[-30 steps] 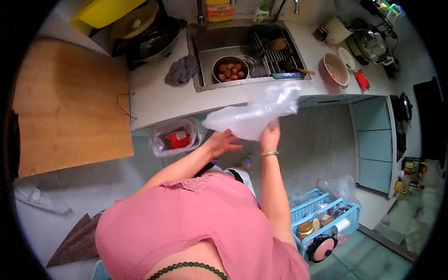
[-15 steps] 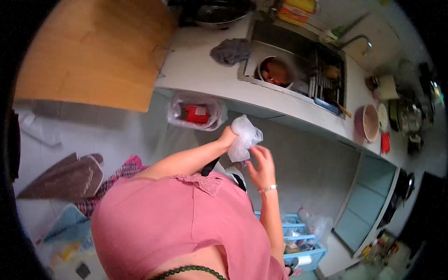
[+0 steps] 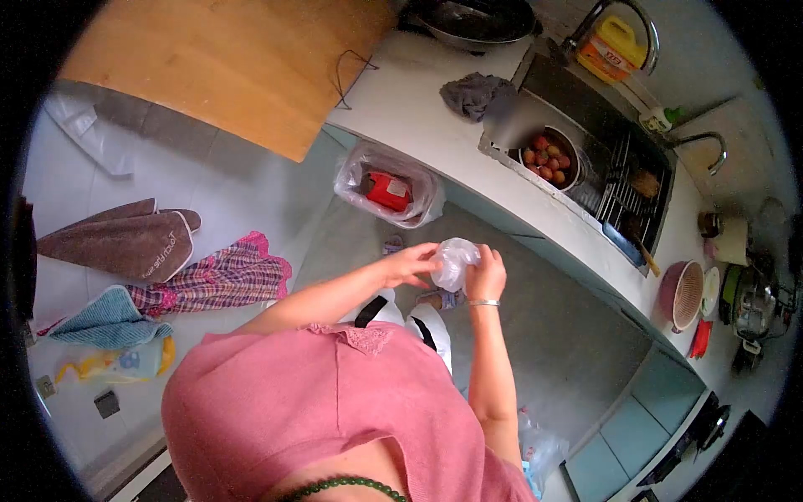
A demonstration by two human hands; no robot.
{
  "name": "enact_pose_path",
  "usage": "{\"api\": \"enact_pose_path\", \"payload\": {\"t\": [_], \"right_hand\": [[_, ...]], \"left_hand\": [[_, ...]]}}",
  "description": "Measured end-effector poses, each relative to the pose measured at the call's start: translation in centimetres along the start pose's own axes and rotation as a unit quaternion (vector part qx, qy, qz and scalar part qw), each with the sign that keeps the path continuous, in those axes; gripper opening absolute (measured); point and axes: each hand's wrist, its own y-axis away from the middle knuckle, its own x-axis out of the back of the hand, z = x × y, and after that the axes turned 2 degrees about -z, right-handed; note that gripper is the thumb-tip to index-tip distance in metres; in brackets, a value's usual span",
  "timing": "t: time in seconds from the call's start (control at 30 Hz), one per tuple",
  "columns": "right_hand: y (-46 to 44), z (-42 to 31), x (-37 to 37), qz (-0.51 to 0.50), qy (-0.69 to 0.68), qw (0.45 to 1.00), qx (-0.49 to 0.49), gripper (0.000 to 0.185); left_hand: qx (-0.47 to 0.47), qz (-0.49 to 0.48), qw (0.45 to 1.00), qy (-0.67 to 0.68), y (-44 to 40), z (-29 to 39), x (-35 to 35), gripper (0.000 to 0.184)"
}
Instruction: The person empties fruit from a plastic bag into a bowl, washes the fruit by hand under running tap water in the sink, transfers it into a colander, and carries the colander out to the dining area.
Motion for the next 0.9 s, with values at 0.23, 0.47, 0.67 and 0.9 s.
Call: {"api": "enact_pose_path", "payload": {"t": [0.23,0.47,0.67,0.9], "right_hand": [[1.4,-8.5,-3.2,-0.095,-0.203,0.97,0.091,0.07],[-5.6,-7.9,-6.9,-0.091,-0.057,0.977,0.185,0.039],[-10.4,-11.3,-13.9,-0.167,0.066,0.969,0.172,0.034],[-12.0,-10.4,-24.1,-0.271,0.255,0.899,0.231,0.02]], "left_hand": [[-0.149,0.23,0.96,0.059,-1.9,-0.2,2.9,0.039],[0.02,0.009,0.992,-0.121,2.7,4.3,9.4,0.032],[-0.203,0.423,0.632,-0.616,2.3,6.7,19.0,0.037],[-0.147,0.378,0.747,-0.527,0.4,5.1,23.3,0.053]]}}
